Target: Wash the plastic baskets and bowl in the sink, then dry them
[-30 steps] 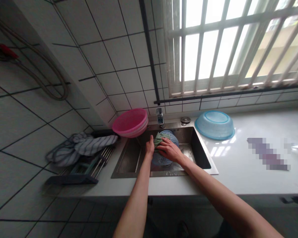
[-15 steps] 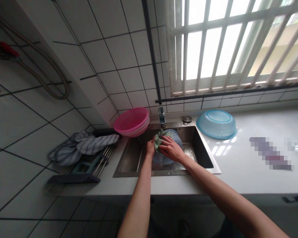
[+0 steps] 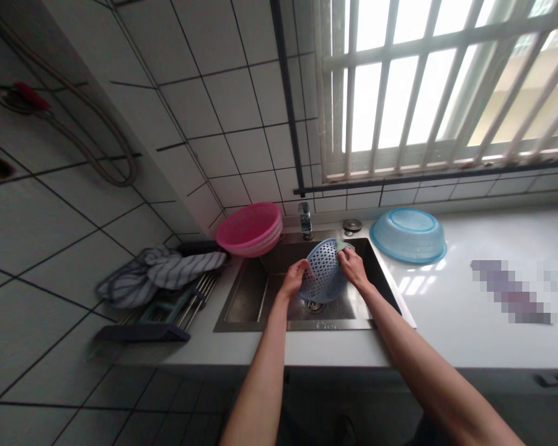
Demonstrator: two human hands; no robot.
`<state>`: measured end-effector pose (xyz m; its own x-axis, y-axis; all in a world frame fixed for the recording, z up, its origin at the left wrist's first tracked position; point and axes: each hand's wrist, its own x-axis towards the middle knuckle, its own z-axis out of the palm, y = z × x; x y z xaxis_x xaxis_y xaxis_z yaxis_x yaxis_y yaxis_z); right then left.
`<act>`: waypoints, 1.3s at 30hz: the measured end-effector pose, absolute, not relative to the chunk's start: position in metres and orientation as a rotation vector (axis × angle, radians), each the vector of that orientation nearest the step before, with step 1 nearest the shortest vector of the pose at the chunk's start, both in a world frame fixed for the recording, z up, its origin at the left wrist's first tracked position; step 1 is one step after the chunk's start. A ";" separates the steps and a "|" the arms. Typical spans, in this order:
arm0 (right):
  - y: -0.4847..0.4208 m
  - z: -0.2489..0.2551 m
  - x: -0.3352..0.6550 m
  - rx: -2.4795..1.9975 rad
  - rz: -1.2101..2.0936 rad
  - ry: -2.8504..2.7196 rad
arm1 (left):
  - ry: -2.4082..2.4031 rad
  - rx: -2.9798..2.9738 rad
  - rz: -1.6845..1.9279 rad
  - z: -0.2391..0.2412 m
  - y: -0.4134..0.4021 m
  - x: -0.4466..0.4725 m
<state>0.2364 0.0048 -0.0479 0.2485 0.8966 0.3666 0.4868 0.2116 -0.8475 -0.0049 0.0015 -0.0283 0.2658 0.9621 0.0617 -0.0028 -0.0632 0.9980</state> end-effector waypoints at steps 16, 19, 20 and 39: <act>-0.018 -0.034 0.184 -1.307 0.203 -1.901 | 1.615 1.699 1.072 -0.017 0.004 0.010; -0.028 -0.022 0.174 -1.108 0.156 -2.079 | 1.734 1.513 1.042 -0.012 0.007 0.006; -0.030 -0.017 0.172 -1.029 0.133 -2.134 | 1.726 1.434 1.055 -0.011 0.009 0.004; -0.042 -0.002 0.169 -0.862 0.163 -2.212 | 1.610 1.294 1.275 -0.009 0.016 -0.005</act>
<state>0.1695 -0.0425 -0.0024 -0.4971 0.6280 0.5988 0.5333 0.7655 -0.3601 -0.0049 0.0158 -0.0093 -0.2571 0.9647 0.0573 0.2766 0.0166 0.9608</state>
